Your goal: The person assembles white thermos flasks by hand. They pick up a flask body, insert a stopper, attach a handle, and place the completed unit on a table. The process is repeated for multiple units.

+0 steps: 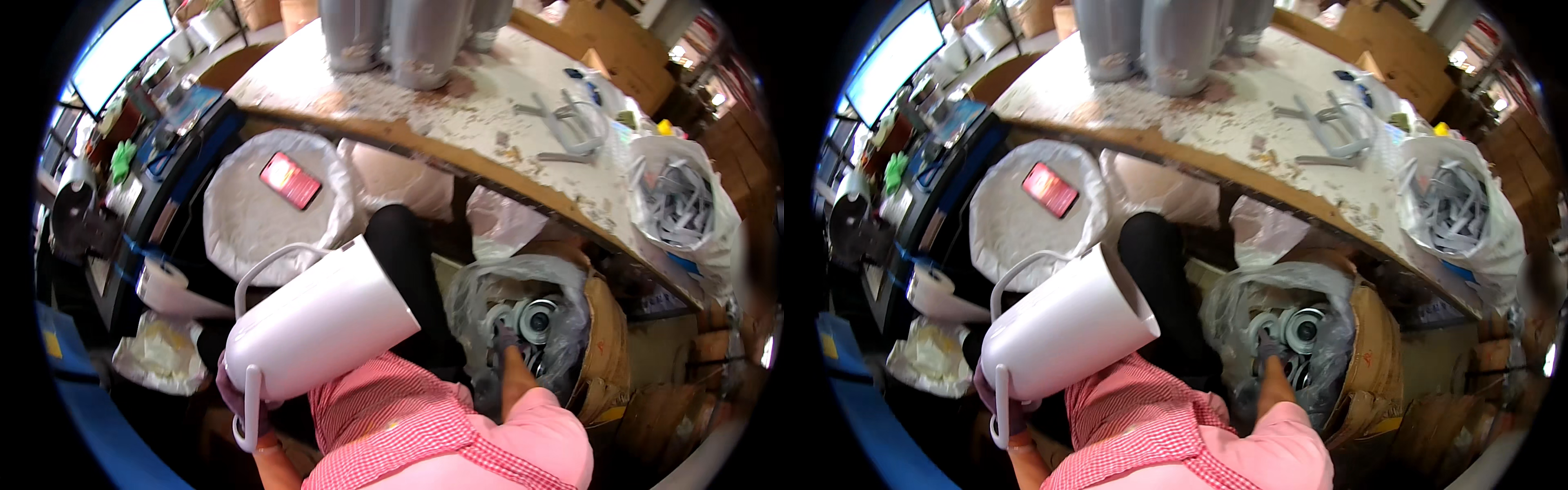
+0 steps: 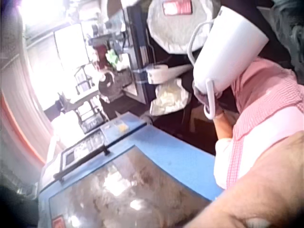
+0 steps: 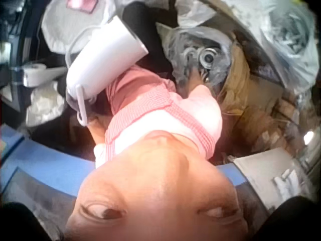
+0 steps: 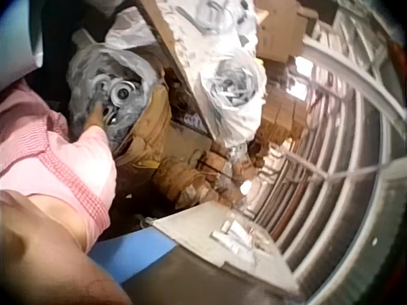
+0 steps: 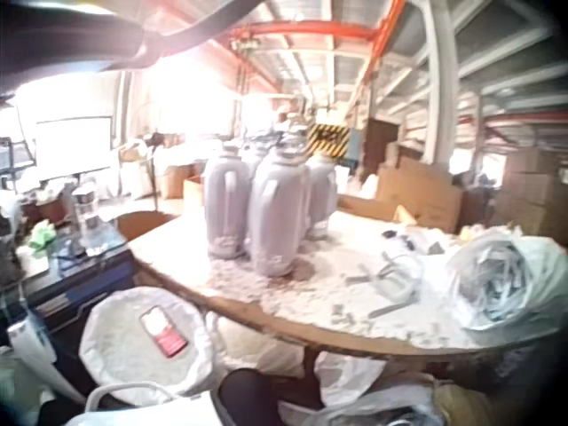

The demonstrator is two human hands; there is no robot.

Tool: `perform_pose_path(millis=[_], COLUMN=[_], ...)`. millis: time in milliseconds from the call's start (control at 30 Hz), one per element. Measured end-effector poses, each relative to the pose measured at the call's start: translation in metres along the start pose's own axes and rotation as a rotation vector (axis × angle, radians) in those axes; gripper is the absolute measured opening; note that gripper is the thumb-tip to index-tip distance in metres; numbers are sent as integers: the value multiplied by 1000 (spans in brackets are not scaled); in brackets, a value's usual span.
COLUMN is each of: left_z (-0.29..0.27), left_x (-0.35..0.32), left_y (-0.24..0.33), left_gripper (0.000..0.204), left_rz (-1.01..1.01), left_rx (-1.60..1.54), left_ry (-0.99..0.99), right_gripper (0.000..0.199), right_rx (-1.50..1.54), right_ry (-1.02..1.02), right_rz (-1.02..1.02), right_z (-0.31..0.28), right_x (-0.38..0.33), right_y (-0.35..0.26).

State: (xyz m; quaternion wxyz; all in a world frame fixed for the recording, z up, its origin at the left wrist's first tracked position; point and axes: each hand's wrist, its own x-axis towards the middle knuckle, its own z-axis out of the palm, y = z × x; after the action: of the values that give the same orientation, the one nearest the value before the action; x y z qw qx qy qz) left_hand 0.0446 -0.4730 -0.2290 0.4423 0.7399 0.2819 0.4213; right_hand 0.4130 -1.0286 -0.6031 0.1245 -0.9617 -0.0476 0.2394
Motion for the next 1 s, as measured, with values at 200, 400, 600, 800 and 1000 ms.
perform_pose_path(millis=[200,400,600,800,1000], left_z=[-4,-1,-4,6,-3], left_x=[6,24,31,18,13], left_y=[2,2,52,31,22], left_gripper=[64,56,54,55,47], left_rz=[45,-41,-529,63,-57], left_rx=[28,-192,-833,203,-47], left_ry=[39,-66,-30,-135,-152], right_gripper=[92,87,49,73,74], right_rx=[352,44,811,1191,836], right_ry=[58,128,399,-43,367], right_rz=[827,652,104,-622,-1183], right_z=[-48,-22,-148,-307,-324], right_x=[-8,-16,-70,-160,-180], right_y=[-153,-107,-129,-284,-371])
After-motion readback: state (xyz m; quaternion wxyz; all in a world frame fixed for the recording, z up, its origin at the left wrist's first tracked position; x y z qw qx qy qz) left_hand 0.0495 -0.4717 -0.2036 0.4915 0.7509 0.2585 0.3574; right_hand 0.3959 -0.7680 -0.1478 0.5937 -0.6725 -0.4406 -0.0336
